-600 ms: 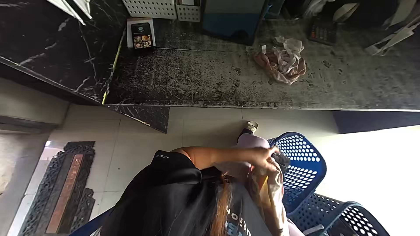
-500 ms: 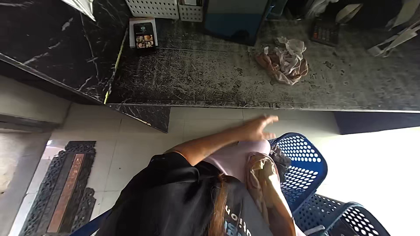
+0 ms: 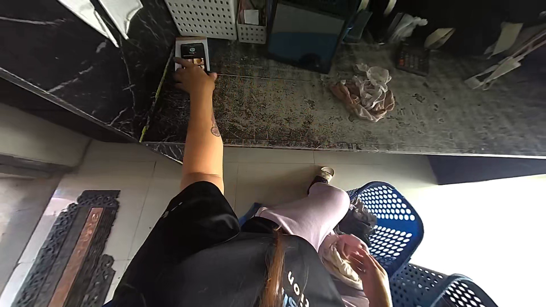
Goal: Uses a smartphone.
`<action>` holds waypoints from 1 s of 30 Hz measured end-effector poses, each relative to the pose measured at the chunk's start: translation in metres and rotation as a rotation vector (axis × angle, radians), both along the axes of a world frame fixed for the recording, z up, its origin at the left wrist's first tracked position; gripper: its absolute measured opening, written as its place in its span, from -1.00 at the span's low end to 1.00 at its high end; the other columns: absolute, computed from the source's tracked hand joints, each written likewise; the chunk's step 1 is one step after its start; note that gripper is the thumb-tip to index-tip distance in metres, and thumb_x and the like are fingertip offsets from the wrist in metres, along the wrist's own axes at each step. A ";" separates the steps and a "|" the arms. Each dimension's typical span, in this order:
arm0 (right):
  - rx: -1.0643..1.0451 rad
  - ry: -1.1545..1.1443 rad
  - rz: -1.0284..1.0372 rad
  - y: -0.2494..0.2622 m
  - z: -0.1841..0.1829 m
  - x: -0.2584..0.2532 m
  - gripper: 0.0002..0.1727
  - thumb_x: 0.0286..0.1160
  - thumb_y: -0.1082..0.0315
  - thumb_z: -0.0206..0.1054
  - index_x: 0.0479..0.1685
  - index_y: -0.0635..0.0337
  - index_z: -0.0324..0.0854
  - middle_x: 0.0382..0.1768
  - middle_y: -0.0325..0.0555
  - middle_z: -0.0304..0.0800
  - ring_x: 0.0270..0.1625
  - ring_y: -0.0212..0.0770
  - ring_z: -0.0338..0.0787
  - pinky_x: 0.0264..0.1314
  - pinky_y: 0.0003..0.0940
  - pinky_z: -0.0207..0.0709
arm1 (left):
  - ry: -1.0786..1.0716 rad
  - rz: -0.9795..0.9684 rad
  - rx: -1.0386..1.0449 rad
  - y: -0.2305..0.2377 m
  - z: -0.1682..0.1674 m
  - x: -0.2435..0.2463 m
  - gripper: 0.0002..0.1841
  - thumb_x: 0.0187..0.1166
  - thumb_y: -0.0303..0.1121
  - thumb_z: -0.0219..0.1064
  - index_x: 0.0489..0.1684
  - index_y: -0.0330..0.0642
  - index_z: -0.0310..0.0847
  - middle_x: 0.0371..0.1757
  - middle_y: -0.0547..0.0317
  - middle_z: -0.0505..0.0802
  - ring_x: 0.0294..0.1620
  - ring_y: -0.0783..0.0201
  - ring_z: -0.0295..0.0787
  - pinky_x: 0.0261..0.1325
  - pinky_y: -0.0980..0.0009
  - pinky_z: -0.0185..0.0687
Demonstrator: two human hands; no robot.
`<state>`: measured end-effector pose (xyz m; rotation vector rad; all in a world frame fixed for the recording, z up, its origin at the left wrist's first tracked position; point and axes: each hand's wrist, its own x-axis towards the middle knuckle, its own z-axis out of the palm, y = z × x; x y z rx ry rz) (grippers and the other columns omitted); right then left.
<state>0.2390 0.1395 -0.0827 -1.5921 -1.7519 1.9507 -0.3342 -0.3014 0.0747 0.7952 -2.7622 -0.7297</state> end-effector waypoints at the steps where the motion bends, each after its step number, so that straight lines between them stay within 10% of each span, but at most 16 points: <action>1: 0.015 -0.012 0.040 -0.003 -0.001 -0.005 -0.62 0.84 0.28 0.06 0.29 0.44 0.57 -0.12 0.13 0.85 -0.18 -0.13 0.86 -0.11 -0.21 0.75 | 0.003 0.019 -0.008 0.000 0.000 -0.003 0.27 0.31 0.07 0.60 0.88 -0.44 -0.28 0.66 -0.66 0.32 0.72 -0.51 0.18 0.58 -0.42 0.19; 9: 0.414 0.105 0.431 -0.009 0.059 -0.090 -0.64 0.66 0.44 0.24 0.31 0.50 0.60 -0.06 0.18 0.84 -0.14 -0.19 0.84 -0.01 -0.22 0.75 | 0.202 -0.048 0.345 0.011 0.004 0.023 0.24 -0.11 -0.16 0.77 0.71 -0.50 0.07 0.54 -0.48 0.53 0.57 -0.28 0.50 0.55 -0.18 0.47; 15: 0.737 0.455 0.748 -0.037 0.141 -0.228 -0.65 0.69 0.37 0.22 0.27 0.44 0.67 -0.06 0.12 0.88 -0.01 -0.18 0.89 0.18 -0.19 0.76 | 0.460 -0.512 0.328 0.116 0.001 0.073 0.17 0.10 0.07 0.69 0.75 -0.38 0.13 0.57 -0.34 0.53 0.56 -0.14 0.53 0.57 -0.08 0.48; 23: 0.243 0.819 0.618 -0.106 0.146 -0.389 -0.09 0.59 0.44 0.28 0.87 0.31 -0.23 0.51 0.21 0.57 0.32 -0.13 0.79 0.38 -0.18 0.70 | 0.388 -1.014 0.397 0.177 -0.028 0.105 0.18 0.05 0.10 0.75 0.72 -0.35 0.18 0.42 -0.33 0.62 0.40 -0.11 0.65 0.43 -0.05 0.63; 30: 0.009 1.025 0.533 -0.096 0.129 -0.429 -0.08 0.31 0.58 0.17 0.81 0.24 -0.15 0.46 0.12 0.56 0.38 -0.13 0.73 0.40 -0.10 0.68 | 0.227 -1.169 0.447 0.196 -0.028 0.096 0.31 0.07 0.05 0.79 0.80 -0.41 -0.08 0.59 -0.39 0.48 0.55 -0.12 0.55 0.59 -0.03 0.49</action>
